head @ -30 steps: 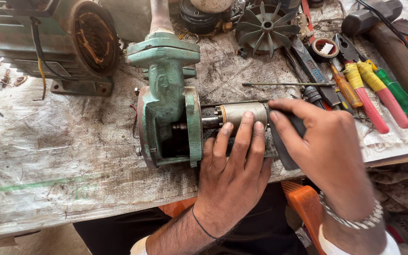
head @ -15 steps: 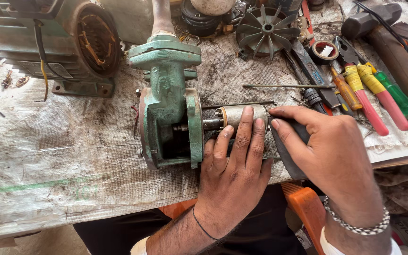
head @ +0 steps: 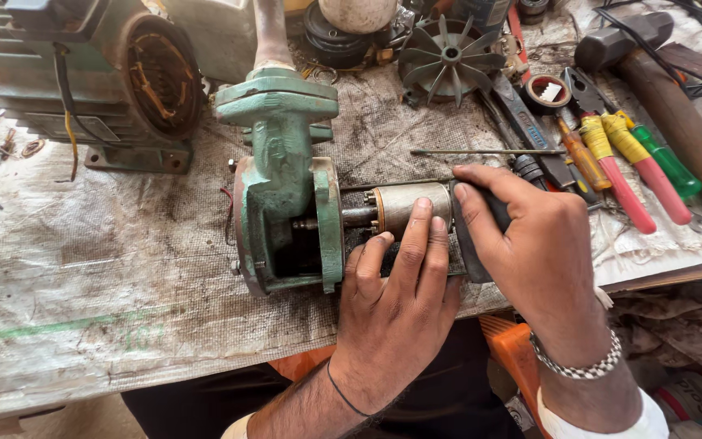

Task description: The person holds a cylindrical metal rotor attached to a green pump housing on a workbench and rubs its surface with a piece of sandpaper, rotating the rotor to sand different sides. They continue sanding around the cylinder throughout the episode, occasionally repositioning the rotor by hand.

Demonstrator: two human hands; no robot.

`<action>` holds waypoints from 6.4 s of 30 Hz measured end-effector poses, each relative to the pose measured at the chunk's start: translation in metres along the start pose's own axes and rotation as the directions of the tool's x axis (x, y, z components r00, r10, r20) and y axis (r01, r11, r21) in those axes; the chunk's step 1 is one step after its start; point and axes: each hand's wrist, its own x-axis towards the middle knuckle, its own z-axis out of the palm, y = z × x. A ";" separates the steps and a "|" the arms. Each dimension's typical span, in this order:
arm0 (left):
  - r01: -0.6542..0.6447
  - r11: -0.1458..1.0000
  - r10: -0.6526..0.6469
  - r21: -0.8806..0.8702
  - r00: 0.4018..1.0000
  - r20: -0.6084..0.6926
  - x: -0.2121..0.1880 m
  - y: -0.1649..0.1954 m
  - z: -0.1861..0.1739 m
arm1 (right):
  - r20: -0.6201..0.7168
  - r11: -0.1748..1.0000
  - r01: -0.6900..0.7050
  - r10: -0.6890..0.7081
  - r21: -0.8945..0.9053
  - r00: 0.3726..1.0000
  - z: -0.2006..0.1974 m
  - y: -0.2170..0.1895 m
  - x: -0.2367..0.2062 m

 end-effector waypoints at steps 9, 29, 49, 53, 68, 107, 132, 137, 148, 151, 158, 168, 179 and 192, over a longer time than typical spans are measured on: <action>0.006 1.000 -0.005 -0.015 1.000 0.007 0.002 0.002 -0.002 | 0.003 1.000 -0.001 0.001 -0.011 1.000 -0.006 -0.016 0.008; -0.007 0.999 0.009 -0.044 0.999 0.033 -0.004 -0.006 0.006 | -0.004 0.993 -0.095 0.095 -0.069 0.995 -0.007 0.000 -0.002; -0.048 0.999 0.048 -0.008 0.998 0.032 -0.006 -0.005 0.012 | -0.117 0.999 -0.028 0.031 0.025 0.993 -0.016 0.002 0.009; -0.045 0.999 0.045 0.000 0.998 0.031 -0.006 -0.003 0.011 | -0.073 0.997 -0.070 0.068 -0.019 0.995 -0.018 0.000 0.009; -0.021 0.994 0.009 0.105 0.994 0.110 0.001 -0.002 0.007 | 0.011 0.996 -0.092 0.092 0.007 0.996 -0.012 0.022 0.011; 0.134 0.879 -0.172 -0.457 0.984 -0.043 -0.008 -0.012 -0.012 | -0.006 0.993 0.036 -0.035 0.110 0.999 0.025 -0.024 0.001; 0.076 0.934 -0.160 -0.349 0.963 -0.218 -0.015 -0.028 -0.021 | -0.116 0.989 0.106 -0.117 -0.099 0.986 0.035 -0.027 -0.012; 0.138 0.898 -0.203 -0.418 0.972 -0.116 -0.015 -0.026 -0.030 | -0.077 0.994 0.061 -0.068 -0.093 0.995 0.035 -0.039 -0.009; 0.138 0.870 -0.196 -0.474 0.978 -0.075 -0.015 -0.024 -0.036 | -0.128 0.988 0.151 -0.148 0.013 0.981 0.040 -0.024 -0.022; 0.096 0.879 -0.178 -0.467 0.975 -0.134 -0.017 -0.026 -0.031 | -0.137 0.989 0.148 -0.144 0.024 0.980 0.042 -0.024 -0.023; 0.111 0.881 -0.158 -0.460 0.985 -0.064 -0.018 -0.030 -0.024 | -0.113 0.989 0.135 -0.128 0.057 0.985 0.044 -0.022 -0.024; 0.047 0.771 -0.125 -0.635 0.989 -0.079 -0.021 -0.035 -0.026 | -0.134 0.966 0.259 -0.260 -0.028 0.956 0.050 -0.026 -0.022; 0.040 0.607 -0.132 -0.794 0.990 -0.051 -0.027 -0.037 -0.015 | -0.033 0.920 0.221 -0.244 -0.324 0.969 0.031 -0.046 -0.025; 0.046 0.597 -0.147 -0.801 0.988 -0.052 -0.028 -0.036 -0.009 | -0.058 0.954 0.244 -0.257 -0.176 0.965 0.045 -0.024 -0.019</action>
